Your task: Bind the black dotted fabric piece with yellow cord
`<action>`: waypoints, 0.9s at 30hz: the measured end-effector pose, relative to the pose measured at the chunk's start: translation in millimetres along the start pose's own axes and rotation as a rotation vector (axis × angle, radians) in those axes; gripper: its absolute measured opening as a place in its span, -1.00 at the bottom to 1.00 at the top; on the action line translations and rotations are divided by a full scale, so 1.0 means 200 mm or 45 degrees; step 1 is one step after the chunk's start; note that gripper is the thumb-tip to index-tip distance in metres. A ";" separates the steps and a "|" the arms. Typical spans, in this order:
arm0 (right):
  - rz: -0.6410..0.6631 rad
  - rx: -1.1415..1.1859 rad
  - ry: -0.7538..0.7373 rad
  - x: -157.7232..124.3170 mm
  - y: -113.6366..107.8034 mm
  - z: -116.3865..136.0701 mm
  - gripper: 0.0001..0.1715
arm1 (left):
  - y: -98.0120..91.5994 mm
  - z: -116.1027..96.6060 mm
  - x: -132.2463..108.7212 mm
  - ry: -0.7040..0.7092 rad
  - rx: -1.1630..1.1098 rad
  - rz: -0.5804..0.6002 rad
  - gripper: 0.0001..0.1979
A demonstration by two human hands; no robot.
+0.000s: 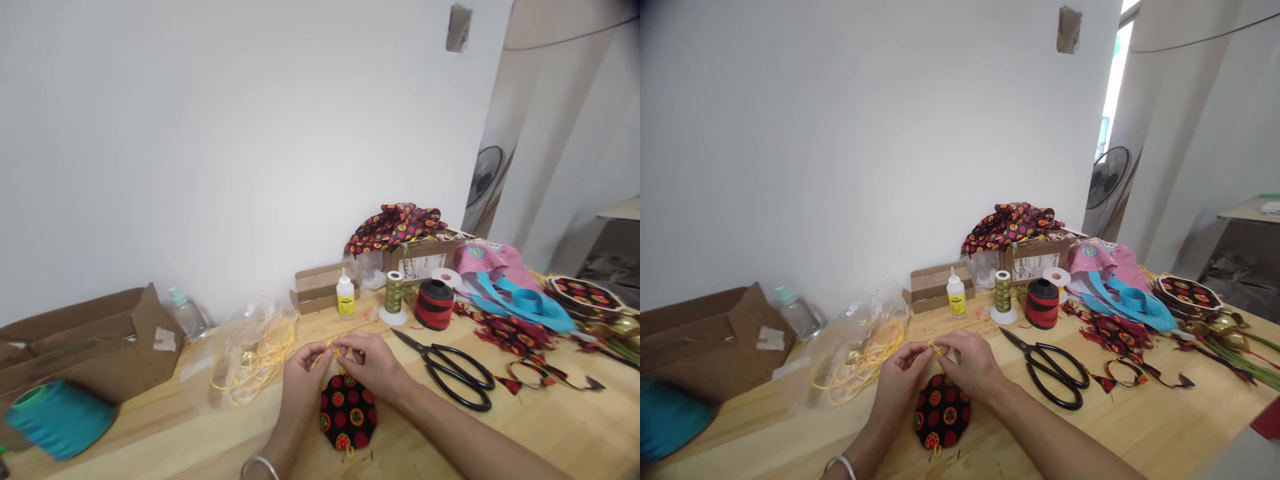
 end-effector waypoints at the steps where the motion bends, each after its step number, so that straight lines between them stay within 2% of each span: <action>1: -0.004 -0.002 -0.001 0.00 0.00 0.00 -0.73 | 0.01 0.00 0.00 0.006 0.004 0.011 -0.84; 7: -0.010 -0.004 -0.014 0.00 0.00 0.01 -0.75 | 0.04 -0.04 -0.03 0.037 0.035 0.089 -0.84; 13: -0.018 0.019 0.084 -0.01 0.00 -0.03 -0.83 | 0.03 -0.01 -0.04 -0.095 -0.075 0.105 -0.75; 21: 0.000 0.422 0.310 -0.01 0.07 -0.13 -0.80 | 0.02 0.03 -0.01 -0.083 -0.118 0.060 -0.76; 24: -0.013 0.433 0.320 0.00 0.07 -0.14 -0.80 | 0.05 0.03 -0.01 -0.096 -0.117 0.140 -0.75; 27: -0.048 0.313 0.235 0.00 0.04 -0.12 -0.77 | 0.07 0.01 -0.02 -0.043 -0.012 0.222 -0.76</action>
Point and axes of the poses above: each hand's wrist, its own x-axis towards the middle knuckle, its own y-axis out of the palm, z = x × y, the point moved 8 cm from there along x, towards the middle knuckle, and after that the axes turned 5 degrees about -x, right-handed, at the moved point
